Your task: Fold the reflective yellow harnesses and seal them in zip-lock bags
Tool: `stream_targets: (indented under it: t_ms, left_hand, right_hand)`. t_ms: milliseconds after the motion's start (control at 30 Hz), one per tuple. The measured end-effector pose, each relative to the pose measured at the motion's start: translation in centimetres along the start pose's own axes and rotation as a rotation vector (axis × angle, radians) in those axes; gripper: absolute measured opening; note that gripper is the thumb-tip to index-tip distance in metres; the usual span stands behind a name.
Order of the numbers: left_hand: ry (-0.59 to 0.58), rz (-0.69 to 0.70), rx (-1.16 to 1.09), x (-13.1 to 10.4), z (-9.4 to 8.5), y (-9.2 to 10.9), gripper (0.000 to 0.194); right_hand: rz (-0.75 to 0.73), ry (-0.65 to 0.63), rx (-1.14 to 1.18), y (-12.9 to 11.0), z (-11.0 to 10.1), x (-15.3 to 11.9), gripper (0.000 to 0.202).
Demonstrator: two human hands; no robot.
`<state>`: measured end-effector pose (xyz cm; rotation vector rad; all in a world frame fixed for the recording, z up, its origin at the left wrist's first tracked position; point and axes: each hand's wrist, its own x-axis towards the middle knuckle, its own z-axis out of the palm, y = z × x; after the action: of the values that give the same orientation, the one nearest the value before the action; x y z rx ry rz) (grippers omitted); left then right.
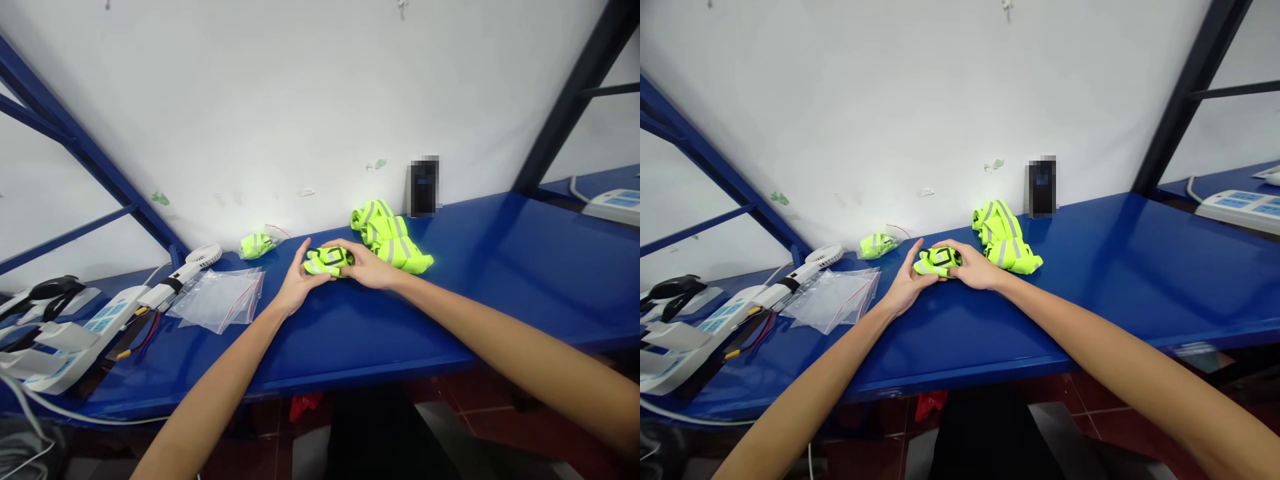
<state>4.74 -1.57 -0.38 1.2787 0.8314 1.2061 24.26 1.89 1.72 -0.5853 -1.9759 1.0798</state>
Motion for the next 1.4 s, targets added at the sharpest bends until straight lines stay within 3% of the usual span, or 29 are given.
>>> stream_targets:
  t_ms: [100, 200, 500, 700, 833, 933, 1033, 1133, 1267, 1333, 1400]
  left_hand:
    - [0.126, -0.004, 0.131, 0.2, -0.2, 0.0, 0.075]
    - [0.158, 0.03, 0.214, 0.2, -0.2, 0.2, 0.058]
    - [0.058, 0.048, 0.197, 0.0, -0.1, 0.2, 0.049]
    - [-0.001, 0.016, 0.181, 0.2, -1.6, 0.6, 0.039]
    - [0.093, -0.008, 0.247, 0.7, -2.6, 0.6, 0.046]
    - [0.107, -0.023, 0.173, 0.8, -2.6, 0.6, 0.057]
    - [0.072, -0.03, 0.184, 0.8, -2.4, 0.7, 0.055]
    - [0.14, 0.088, 0.408, 0.5, -2.0, 1.4, 0.045]
    - [0.199, 0.414, 0.989, -0.2, -2.0, 3.2, 0.027]
    - [0.181, 0.488, 1.269, -0.8, -2.7, 4.3, 0.026]
    - [0.168, 0.478, 1.468, -1.8, -4.3, 5.5, 0.031]
  right_hand:
    - [-0.006, -0.03, 0.012, -0.4, 0.2, -0.2, 0.061]
    - [-0.015, -0.036, 0.031, -0.5, 0.4, -0.4, 0.056]
    - [-0.108, 0.11, -0.124, -0.4, 1.5, -0.6, 0.039]
    - [-0.173, 0.017, -0.21, -0.8, 0.9, -0.8, 0.037]
    - [-0.22, -0.063, -0.252, -1.2, 1.0, -0.8, 0.041]
    - [-0.209, 0.001, -0.236, -0.9, 1.1, -0.7, 0.04]
    - [-0.139, 0.094, -0.188, -0.2, 1.0, -0.4, 0.037]
    - [-0.081, 0.155, -0.155, 0.4, 1.0, -0.2, 0.036]
    - [-0.098, 0.244, -0.202, 0.5, 1.2, -0.1, 0.035]
    - [-0.111, 0.272, -0.242, 0.6, 1.1, -0.2, 0.034]
    - [-0.101, 0.252, -0.261, 0.5, 0.9, -0.3, 0.039]
